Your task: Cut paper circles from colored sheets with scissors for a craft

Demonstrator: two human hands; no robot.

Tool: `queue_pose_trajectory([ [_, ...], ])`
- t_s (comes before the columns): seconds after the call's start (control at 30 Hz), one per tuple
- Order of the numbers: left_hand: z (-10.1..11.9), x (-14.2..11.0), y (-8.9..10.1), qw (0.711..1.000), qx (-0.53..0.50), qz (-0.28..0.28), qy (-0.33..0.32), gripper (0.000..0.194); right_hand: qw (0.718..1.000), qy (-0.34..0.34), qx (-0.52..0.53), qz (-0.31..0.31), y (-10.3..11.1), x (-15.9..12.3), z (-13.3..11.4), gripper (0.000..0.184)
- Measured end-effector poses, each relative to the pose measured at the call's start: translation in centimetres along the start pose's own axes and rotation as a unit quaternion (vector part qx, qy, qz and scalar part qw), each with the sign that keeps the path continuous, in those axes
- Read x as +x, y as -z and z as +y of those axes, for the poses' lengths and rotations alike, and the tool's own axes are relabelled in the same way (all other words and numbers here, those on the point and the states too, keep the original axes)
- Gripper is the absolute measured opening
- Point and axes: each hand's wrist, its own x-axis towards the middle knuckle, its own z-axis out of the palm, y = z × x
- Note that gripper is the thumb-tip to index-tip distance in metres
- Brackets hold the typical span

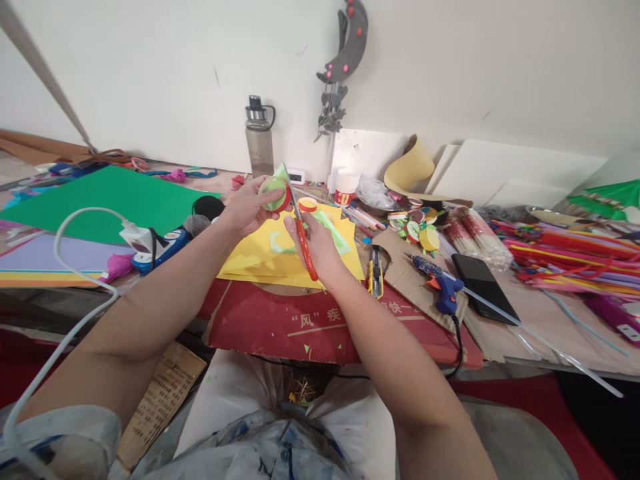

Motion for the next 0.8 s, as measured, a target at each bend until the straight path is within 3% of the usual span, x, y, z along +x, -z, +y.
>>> queue_pose_trajectory([
  [0.8,1.5,-0.1,0.8,0.998,0.04,-0.044,0.016,0.049,0.998,0.026,-0.063,0.007,0.4,-0.5,-1.4,0.056],
])
